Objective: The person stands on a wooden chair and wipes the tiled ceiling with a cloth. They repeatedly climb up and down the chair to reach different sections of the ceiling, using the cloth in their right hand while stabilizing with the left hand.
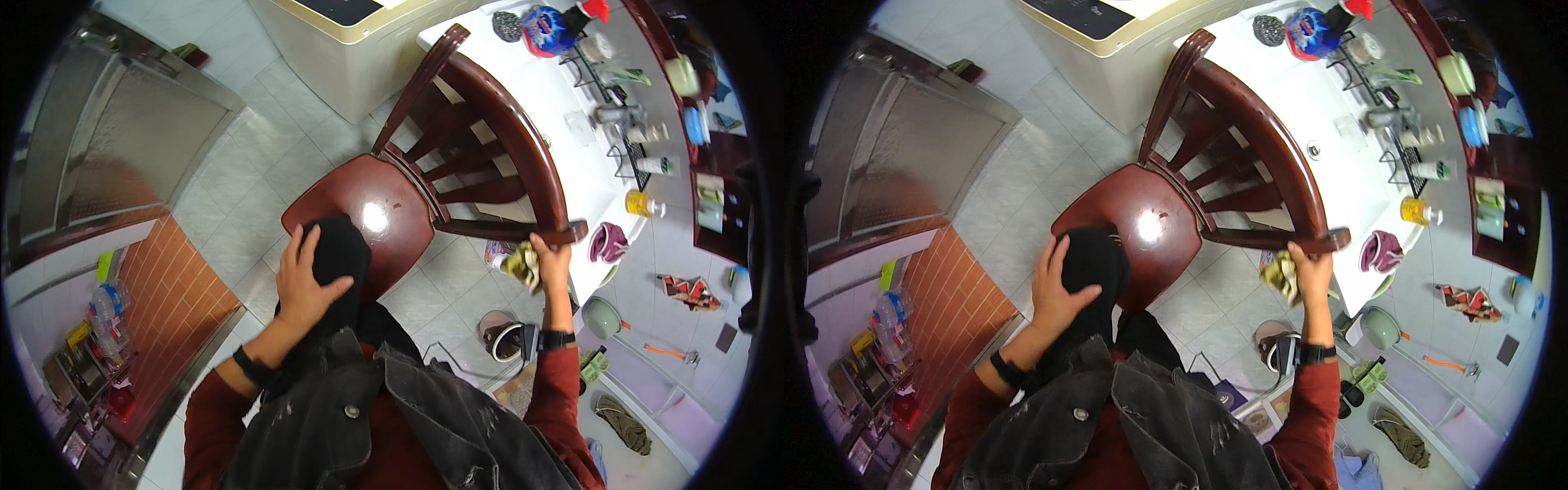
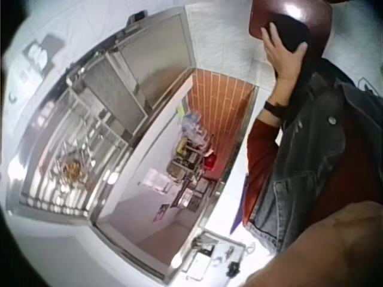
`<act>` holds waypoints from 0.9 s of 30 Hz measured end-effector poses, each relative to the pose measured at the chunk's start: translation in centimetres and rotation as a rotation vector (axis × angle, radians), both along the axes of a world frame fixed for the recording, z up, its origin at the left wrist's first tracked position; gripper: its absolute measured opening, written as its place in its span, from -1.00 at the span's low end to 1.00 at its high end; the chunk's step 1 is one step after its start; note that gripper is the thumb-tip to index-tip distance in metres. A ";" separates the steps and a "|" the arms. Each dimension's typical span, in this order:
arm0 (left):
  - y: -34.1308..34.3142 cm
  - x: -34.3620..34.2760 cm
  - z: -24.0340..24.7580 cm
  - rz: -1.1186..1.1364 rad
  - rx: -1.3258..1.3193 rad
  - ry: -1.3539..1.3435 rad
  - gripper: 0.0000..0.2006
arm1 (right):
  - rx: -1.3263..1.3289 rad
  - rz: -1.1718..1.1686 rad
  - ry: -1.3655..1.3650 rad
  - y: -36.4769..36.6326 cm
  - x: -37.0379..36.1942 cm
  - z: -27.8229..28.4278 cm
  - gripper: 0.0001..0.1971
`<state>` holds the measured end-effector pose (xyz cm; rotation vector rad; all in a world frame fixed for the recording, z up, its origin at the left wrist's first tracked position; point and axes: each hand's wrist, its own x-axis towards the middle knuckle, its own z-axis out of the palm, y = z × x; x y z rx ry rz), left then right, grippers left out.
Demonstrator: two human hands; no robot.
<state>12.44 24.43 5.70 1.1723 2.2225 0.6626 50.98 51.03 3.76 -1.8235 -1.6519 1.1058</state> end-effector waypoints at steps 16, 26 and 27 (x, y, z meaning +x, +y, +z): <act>10.6 -6.6 2.0 -0.121 -0.641 -0.383 -0.05 | -0.255 -0.233 -0.073 0.8 -2.1 0.7 -0.61; 10.8 -4.1 2.2 -0.130 -0.759 -0.482 0.04 | -0.277 -0.213 -0.012 1.1 -2.4 1.5 -0.70; 11.0 -3.8 2.1 -0.142 -0.771 -0.483 0.05 | -0.251 -0.171 -0.084 1.2 -2.3 1.4 -0.68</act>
